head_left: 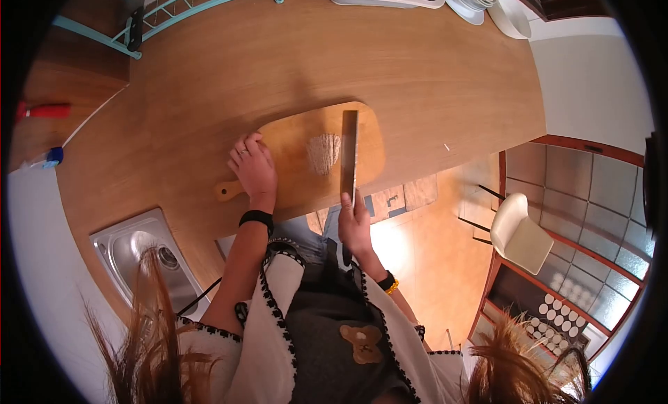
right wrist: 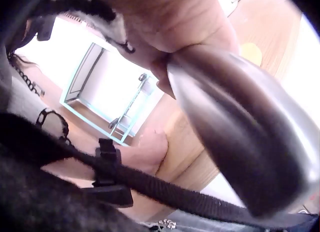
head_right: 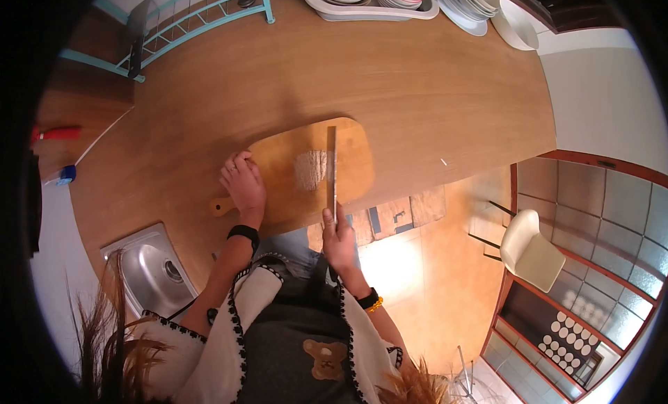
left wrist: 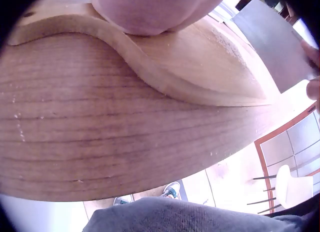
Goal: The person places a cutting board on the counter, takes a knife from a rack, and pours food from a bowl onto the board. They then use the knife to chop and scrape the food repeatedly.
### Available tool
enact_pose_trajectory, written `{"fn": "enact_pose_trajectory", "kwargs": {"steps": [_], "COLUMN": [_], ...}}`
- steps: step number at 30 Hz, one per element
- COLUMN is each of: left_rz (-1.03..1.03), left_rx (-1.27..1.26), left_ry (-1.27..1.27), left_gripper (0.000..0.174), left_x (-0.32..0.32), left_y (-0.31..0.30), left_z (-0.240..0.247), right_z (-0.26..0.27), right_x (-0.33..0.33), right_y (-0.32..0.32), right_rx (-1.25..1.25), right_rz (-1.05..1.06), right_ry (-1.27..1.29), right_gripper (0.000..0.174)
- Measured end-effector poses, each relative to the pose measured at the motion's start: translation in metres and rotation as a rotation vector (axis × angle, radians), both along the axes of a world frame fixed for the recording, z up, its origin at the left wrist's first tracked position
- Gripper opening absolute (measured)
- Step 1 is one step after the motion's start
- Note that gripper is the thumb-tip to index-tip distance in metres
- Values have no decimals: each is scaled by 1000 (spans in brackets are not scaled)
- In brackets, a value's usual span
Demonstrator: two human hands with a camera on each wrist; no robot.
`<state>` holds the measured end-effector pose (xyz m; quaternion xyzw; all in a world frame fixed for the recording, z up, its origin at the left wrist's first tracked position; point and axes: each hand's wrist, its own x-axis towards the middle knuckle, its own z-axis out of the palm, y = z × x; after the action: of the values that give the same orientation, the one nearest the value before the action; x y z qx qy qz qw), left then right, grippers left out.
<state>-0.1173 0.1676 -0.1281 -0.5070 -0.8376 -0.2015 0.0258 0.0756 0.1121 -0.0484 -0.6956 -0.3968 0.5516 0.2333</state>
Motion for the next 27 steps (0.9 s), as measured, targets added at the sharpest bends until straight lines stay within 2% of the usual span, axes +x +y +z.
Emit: {"fn": "enact_pose_trajectory", "kwargs": {"steps": [2,5,12,13,14,16,18,20,24,26,27], "left_rz": [-1,-10,-26,-28,-35,-21,-23,-25,-14,-10,-10], "left_rx": [1,30,24,7,10,-20,-28,-38,-67,-74,-67], "left_ry": [-9,-22,-14,-26,-21,-23,-24,-23,-6,12,25], "left_gripper": [21,23,26,26,26,27,26,26,20,18,17], "left_x": [1,-1,-3,-3,-3,-3,-4,-4,-7,-9,-9], "left_y": [0,0,-3,-3,-3,-4,-4,-6,-8,-6,-7], "left_z": [1,0,-2,-1,0,2,3,3,-1,-1,0], "right_z": [14,0,-33,-38,-41,-41,-39,-46,-43,-14,-7], "right_x": [8,35,71,72,73,70,62,53,40,31,33], "right_y": [13,27,52,54,53,51,53,50,62,80,85], "right_rx": [-81,-79,21,44,49,87,74,266,236,159,144], "right_rz": [-63,-110,-21,74,67,337,407,535,594,719,701], "right_ry": [141,269,232,141,146,-340,-425,-837,-974,-1045,-1107], "right_gripper": [50,40,27,27,27,31,37,40,44,42,47]}}
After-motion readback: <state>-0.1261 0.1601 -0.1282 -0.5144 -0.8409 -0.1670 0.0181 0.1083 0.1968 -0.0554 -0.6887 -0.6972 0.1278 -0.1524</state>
